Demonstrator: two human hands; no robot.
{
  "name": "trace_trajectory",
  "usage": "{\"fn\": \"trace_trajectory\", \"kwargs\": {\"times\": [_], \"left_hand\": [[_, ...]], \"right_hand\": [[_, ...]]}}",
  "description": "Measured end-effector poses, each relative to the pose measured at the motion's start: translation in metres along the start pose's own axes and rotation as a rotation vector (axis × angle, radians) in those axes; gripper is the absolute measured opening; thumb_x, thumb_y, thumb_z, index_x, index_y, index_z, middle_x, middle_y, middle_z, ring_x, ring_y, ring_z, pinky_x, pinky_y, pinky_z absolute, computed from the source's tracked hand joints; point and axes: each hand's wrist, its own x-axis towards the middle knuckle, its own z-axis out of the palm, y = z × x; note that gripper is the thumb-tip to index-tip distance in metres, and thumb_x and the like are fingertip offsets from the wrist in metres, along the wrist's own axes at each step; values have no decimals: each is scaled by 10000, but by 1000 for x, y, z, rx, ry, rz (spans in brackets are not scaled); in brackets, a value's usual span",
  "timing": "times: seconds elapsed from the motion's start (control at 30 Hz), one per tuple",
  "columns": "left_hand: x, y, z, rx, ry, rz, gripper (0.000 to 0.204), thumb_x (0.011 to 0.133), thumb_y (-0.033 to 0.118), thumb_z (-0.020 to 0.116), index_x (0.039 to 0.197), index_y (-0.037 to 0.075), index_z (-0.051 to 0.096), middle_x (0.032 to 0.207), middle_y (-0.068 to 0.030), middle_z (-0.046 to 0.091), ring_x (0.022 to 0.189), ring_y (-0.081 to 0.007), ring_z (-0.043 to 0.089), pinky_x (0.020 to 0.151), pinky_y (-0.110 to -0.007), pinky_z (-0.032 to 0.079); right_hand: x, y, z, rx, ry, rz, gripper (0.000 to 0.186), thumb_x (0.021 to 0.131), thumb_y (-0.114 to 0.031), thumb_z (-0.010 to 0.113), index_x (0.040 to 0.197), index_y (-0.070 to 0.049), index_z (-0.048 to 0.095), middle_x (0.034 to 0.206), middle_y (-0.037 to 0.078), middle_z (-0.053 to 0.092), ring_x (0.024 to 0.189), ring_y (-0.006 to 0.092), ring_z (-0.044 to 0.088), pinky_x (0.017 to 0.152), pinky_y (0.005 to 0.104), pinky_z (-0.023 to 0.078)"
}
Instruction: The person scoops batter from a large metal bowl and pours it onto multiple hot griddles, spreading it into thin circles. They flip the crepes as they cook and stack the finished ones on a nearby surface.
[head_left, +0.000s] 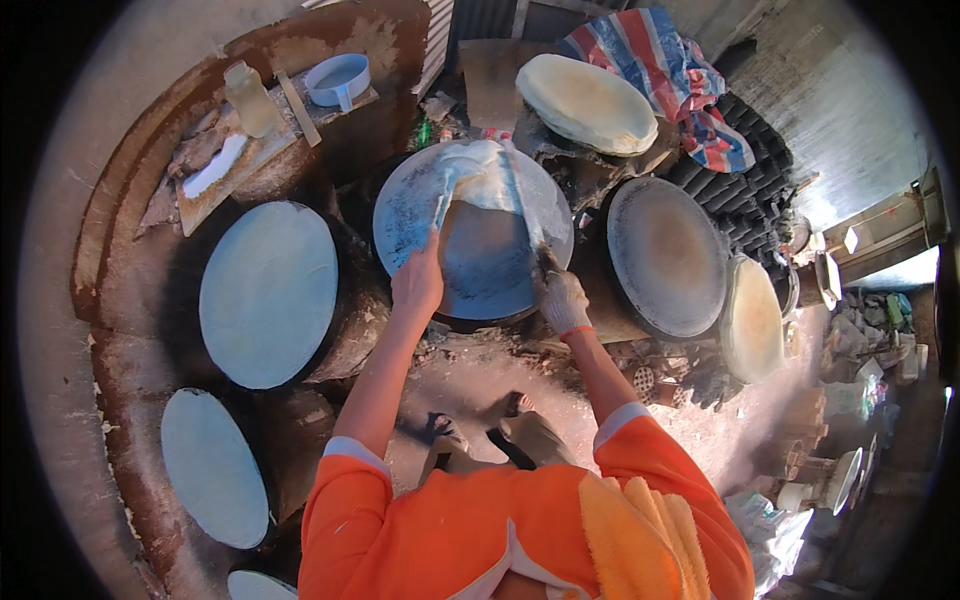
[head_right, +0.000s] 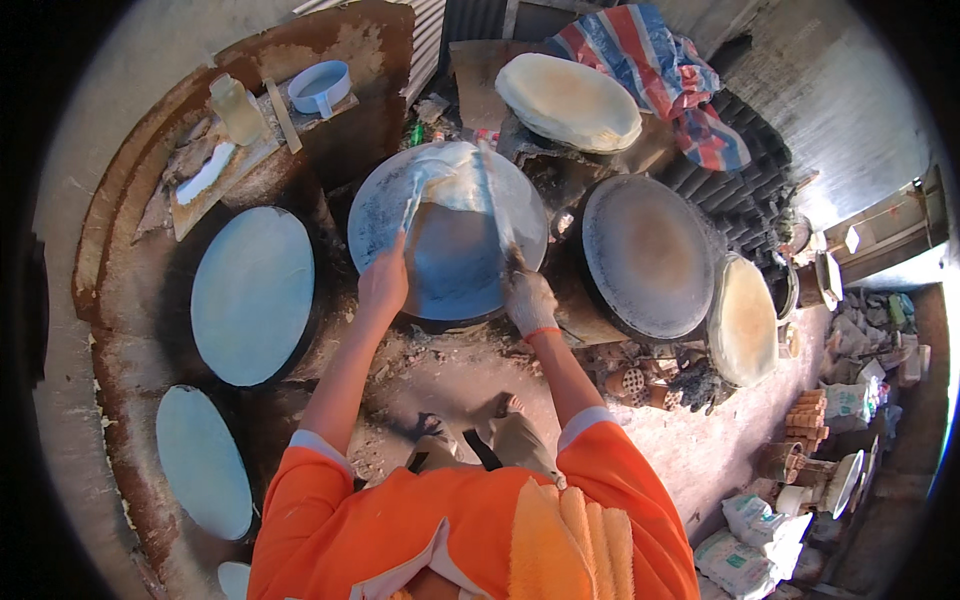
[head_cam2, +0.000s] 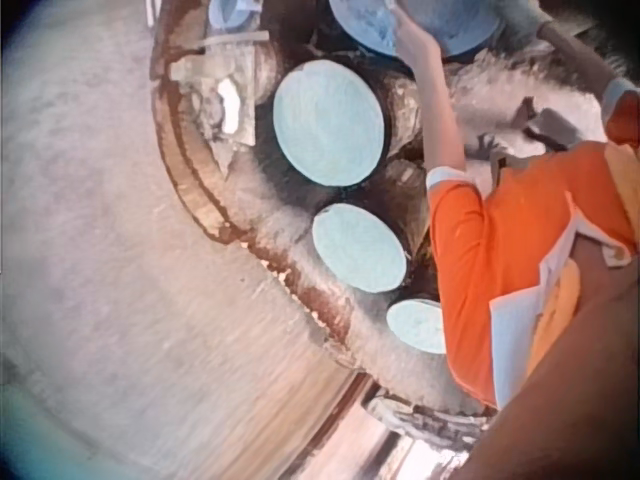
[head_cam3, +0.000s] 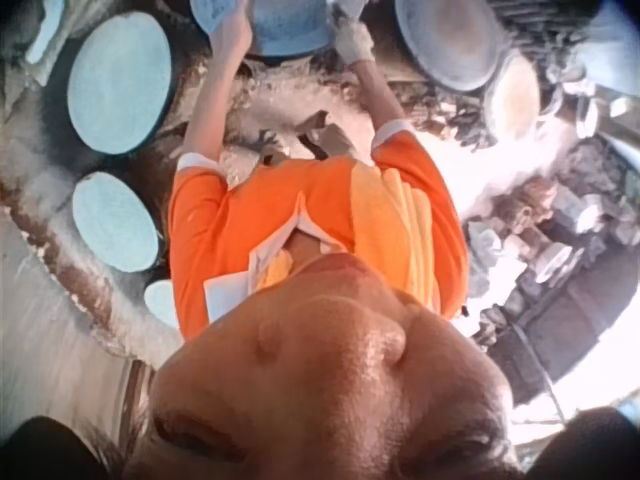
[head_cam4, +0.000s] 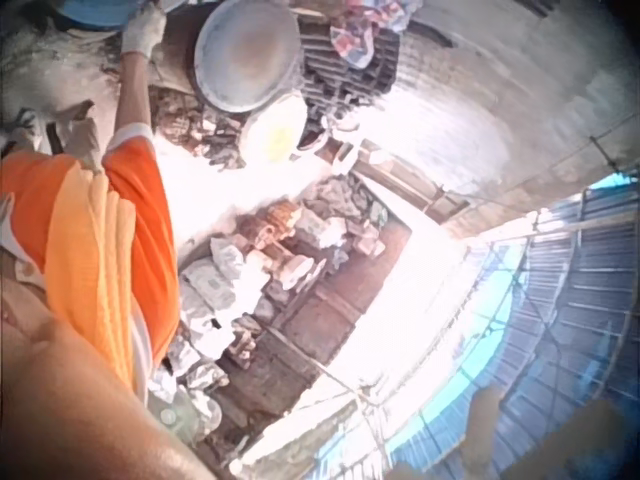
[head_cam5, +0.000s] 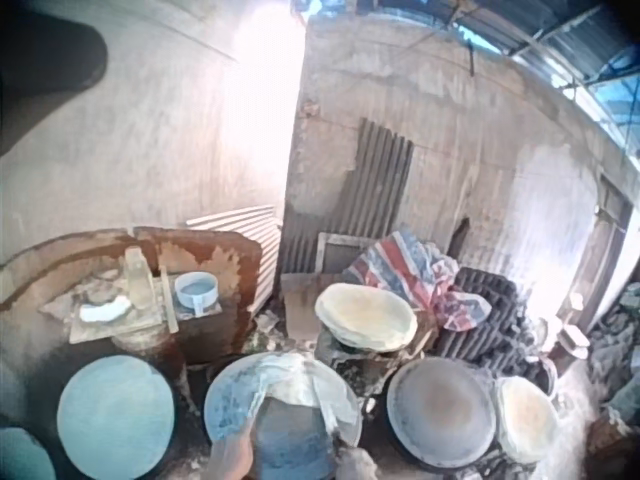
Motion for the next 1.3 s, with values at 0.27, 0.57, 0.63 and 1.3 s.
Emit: {"fn": "trace_trajectory", "kwargs": {"times": [0.27, 0.57, 0.63, 1.3], "left_hand": [[-78, -50, -13, -319, 224, 13, 506, 886, 105, 479, 1368, 106, 325, 682, -114, 526, 556, -235, 529, 520, -349, 431], [-100, -6, -62, -1215, 186, -310, 431, 924, 119, 446, 1343, 79, 351, 607, 0, 412, 377, -50, 354, 327, -206, 283], [-52, -11, -69, -1306, 122, -268, 430, 924, 136, 457, 1337, 73, 356, 602, -3, 412, 371, -55, 354, 328, -209, 278], [-58, -63, -2, -23, 211, 50, 501, 858, 113, 508, 1339, 76, 368, 883, -220, 588, 790, -377, 590, 664, -434, 474]], "right_hand": [[15, -40, 10, -18, -104, -330, 550, 896, -351, 405, 1396, -297, 184, 1028, 191, 603, 935, 359, 600, 754, 494, 472], [44, 9, -7, -9, -44, -335, 468, 906, -354, 409, 1356, -297, 291, 761, 117, 614, 675, 281, 641, 543, 422, 519], [59, 11, 5, 28, 97, -413, 346, 901, -374, 420, 1188, -188, 473, 743, 119, 618, 605, 252, 627, 481, 383, 504], [2, 2, 9, 399, -63, -419, 440, 888, -352, 485, 1309, -237, 431, 760, 171, 617, 672, 278, 623, 623, 360, 501]]}}
